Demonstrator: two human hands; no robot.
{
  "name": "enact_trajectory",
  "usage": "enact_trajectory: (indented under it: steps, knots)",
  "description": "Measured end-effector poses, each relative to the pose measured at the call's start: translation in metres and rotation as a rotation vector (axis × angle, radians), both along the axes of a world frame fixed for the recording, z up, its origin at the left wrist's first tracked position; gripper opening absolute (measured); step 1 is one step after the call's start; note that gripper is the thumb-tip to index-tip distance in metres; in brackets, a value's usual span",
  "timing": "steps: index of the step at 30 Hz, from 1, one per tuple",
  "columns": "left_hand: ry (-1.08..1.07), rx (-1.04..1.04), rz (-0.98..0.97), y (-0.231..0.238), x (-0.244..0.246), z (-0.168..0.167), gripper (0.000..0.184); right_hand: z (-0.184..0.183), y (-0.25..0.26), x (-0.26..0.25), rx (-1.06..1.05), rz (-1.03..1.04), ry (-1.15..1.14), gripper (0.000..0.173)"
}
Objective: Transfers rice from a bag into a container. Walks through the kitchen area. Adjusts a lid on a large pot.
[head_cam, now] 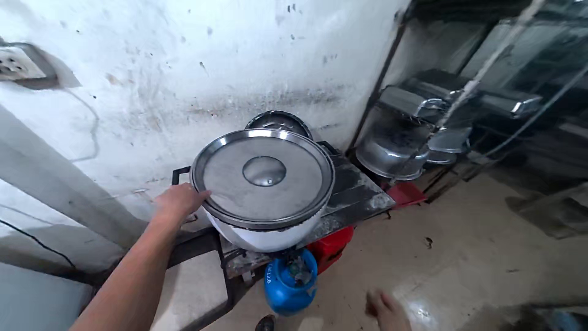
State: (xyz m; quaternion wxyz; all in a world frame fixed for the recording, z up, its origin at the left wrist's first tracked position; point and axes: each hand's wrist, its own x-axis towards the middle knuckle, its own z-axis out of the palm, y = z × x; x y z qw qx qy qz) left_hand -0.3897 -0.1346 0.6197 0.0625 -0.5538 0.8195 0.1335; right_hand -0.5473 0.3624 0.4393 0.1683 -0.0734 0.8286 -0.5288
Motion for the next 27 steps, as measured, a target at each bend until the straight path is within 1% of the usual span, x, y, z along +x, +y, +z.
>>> enact_trajectory:
  steps: [2, 4, 6, 8, 9, 10, 12, 13, 17, 20, 23, 25, 27]
  knots:
    - [0.016, 0.023, -0.009, -0.009, -0.005, -0.002, 0.059, 0.064, -0.068, -0.052, 0.003, 0.053, 0.137, 0.039]
    - [0.053, 0.048, 0.031, -0.016, -0.006, 0.0, 0.059, 0.108, -0.125, -0.097, 0.034, 0.09, 0.228, 0.048]
    - [0.067, 0.052, 0.076, -0.019, -0.008, 0.006, 0.06, 0.134, -0.171, -0.133, 0.204, 0.165, 0.253, 0.058]
    - [0.016, 0.03, 0.061, -0.018, -0.013, 0.014, 0.054, 0.15, -0.206, -0.161, 0.427, 0.234, 0.228, 0.064]
    - [-0.012, 0.017, 0.047, -0.017, -0.017, 0.017, 0.048, 0.154, -0.219, -0.171, 0.514, 0.266, 0.201, 0.063]
    - [-0.039, 0.011, 0.036, -0.017, -0.021, 0.019, 0.044, 0.157, -0.23, -0.178, 0.567, 0.286, 0.181, 0.058]
    - [-0.08, -0.003, 0.036, -0.018, -0.027, 0.02, 0.04, 0.161, -0.241, -0.185, 0.607, 0.305, 0.172, 0.045]
    - [-0.09, -0.008, 0.042, -0.02, -0.03, 0.019, 0.042, 0.162, -0.243, -0.188, 0.615, 0.318, 0.175, 0.042]
    - [-0.08, -0.067, 0.109, -0.03, -0.043, 0.013, 0.048, 0.165, -0.243, -0.203, 0.621, 0.374, 0.2, 0.042]
    - [-0.041, -0.129, 0.119, -0.054, -0.054, -0.005, 0.055, 0.168, -0.241, -0.207, 0.667, 0.446, 0.209, 0.043]
    - [-0.033, -0.246, 0.074, -0.068, -0.06, -0.026, 0.049, 0.173, -0.245, -0.212, 0.759, 0.531, 0.286, 0.045]
    - [-0.077, -0.333, 0.074, -0.066, -0.066, -0.032, 0.046, 0.179, -0.246, -0.217, 0.802, 0.573, 0.33, 0.047]
    - [-0.101, -0.338, 0.097, -0.057, -0.07, -0.032, 0.053, 0.188, -0.245, -0.225, 0.758, 0.566, 0.362, 0.045]
